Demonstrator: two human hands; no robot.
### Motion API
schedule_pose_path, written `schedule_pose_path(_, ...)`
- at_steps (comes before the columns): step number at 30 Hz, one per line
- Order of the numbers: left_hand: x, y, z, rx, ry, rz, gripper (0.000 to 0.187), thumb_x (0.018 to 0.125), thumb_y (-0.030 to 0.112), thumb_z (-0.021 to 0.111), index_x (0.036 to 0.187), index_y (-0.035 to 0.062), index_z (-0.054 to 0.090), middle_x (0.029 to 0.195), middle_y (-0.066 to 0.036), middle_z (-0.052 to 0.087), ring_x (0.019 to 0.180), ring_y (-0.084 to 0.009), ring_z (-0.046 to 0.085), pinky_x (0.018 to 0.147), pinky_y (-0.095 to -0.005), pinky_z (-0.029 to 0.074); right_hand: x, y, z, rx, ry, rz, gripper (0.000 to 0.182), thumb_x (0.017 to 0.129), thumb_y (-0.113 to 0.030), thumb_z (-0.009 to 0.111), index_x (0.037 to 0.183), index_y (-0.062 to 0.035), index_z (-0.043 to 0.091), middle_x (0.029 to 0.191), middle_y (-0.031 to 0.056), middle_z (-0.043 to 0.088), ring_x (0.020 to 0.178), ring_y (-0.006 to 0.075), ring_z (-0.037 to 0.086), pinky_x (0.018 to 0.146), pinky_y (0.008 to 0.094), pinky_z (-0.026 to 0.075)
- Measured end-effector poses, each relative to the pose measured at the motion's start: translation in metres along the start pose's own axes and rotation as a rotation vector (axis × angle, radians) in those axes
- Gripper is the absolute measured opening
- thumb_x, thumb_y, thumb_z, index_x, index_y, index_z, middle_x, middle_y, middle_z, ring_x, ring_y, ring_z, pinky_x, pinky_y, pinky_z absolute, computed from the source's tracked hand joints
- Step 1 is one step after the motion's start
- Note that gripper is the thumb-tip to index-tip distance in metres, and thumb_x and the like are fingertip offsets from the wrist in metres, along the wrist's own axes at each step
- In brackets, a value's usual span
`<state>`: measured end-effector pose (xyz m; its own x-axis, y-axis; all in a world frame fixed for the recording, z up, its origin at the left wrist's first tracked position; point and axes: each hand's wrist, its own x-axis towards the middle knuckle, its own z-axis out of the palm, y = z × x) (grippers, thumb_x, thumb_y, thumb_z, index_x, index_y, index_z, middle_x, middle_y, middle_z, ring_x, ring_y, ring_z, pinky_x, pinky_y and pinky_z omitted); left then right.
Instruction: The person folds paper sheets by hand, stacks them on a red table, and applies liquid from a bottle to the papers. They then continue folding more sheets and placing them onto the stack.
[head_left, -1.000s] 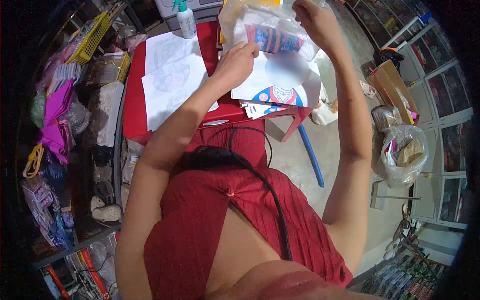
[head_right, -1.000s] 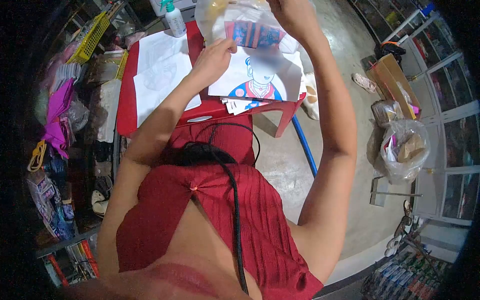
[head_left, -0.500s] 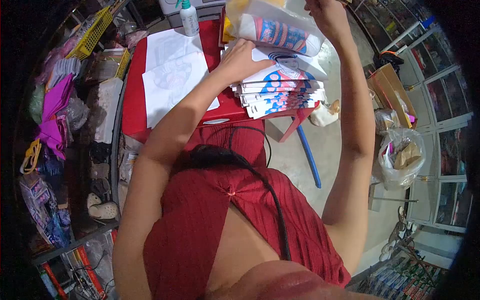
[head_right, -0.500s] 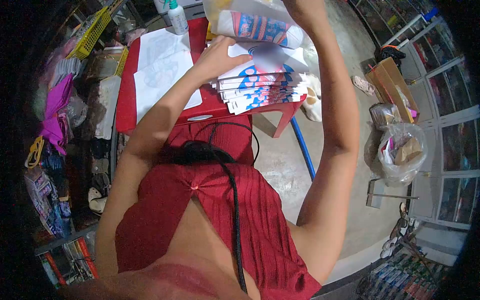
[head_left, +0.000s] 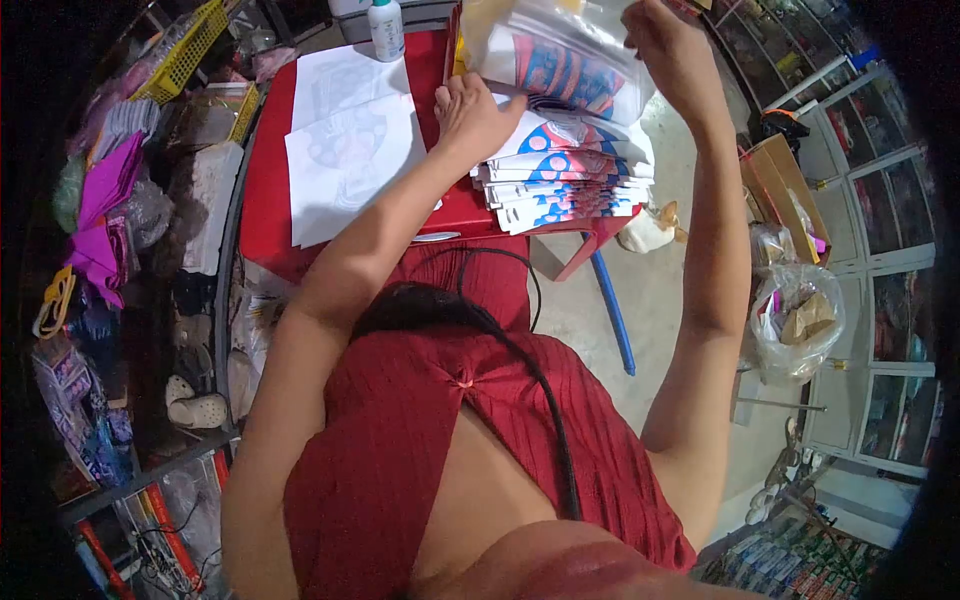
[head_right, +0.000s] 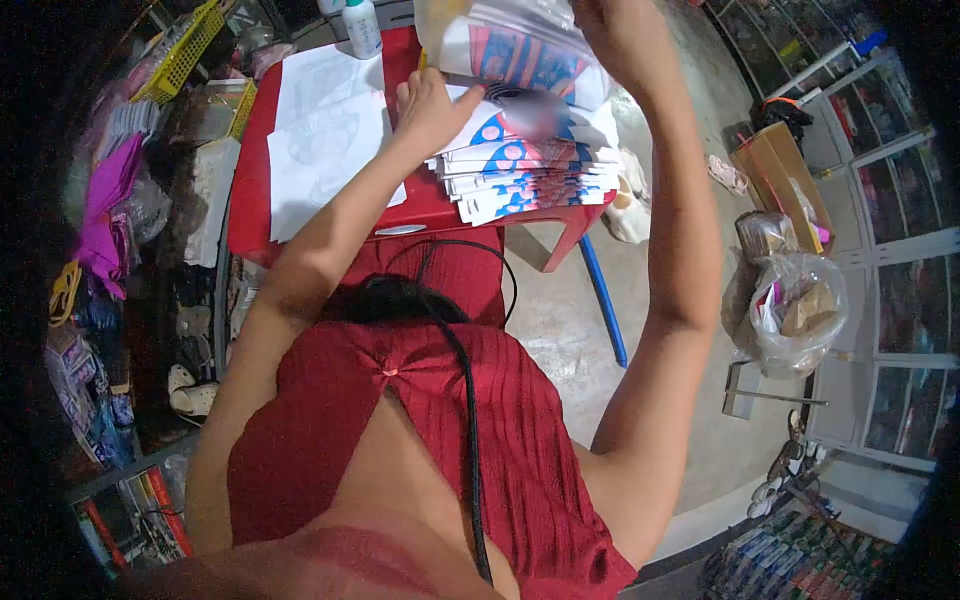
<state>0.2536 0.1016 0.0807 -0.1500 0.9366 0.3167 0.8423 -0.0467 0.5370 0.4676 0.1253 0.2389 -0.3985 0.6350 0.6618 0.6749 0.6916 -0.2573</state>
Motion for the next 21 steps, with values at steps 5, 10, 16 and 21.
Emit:
schedule_pose_path(5,-0.002,-0.024,0.0,-0.161,0.139,0.036,0.069,0.082,0.044,0.064,0.116,-0.0126,0.045,0.116,-0.03,0.053,0.112,-0.0455,0.047,0.102,-0.0506,0.033,-0.042,0.004,0.01,0.029,-0.201,0.055,0.018,0.096,-0.02,0.054,0.1,-0.003,0.061,0.085,0.0143,0.068,0.077,0.0285,0.067,0.069,0.0363,0.051)
schedule_pose_path(10,-0.002,-0.078,-0.038,-0.154,0.26,-0.007,0.069,0.081,0.044,0.067,0.127,-0.0023,0.046,0.13,-0.025,0.049,0.12,-0.0429,0.042,0.105,-0.0504,0.029,-0.058,-0.047,-0.002,0.151,-0.197,0.089,0.014,0.093,-0.012,0.059,0.102,-0.0019,0.062,0.094,0.0152,0.068,0.078,0.0304,0.068,0.067,0.0373,0.051)
schedule_pose_path(16,-0.016,-0.182,-0.106,0.159,0.187,-0.277,0.065,0.083,0.043,0.07,0.131,0.0041,0.052,0.135,-0.021,0.049,0.127,-0.0427,0.039,0.105,-0.0552,0.031,-0.072,-0.115,0.011,0.272,-0.208,-0.03,0.017,0.089,-0.002,0.061,0.106,-0.002,0.063,0.096,0.0108,0.065,0.072,0.0179,0.064,0.066,0.0305,0.05)
schedule_pose_path(21,-0.018,-0.223,-0.116,0.278,0.067,-0.137,0.053,0.087,0.04,0.065,0.127,0.0066,0.058,0.134,-0.016,0.053,0.125,-0.0394,0.044,0.102,-0.055,0.034,-0.092,-0.153,0.097,0.411,-0.482,-0.341,0.013,0.088,-0.008,0.063,0.098,0.0002,0.062,0.091,0.015,0.064,0.083,0.0317,0.064,0.073,0.0393,0.051)
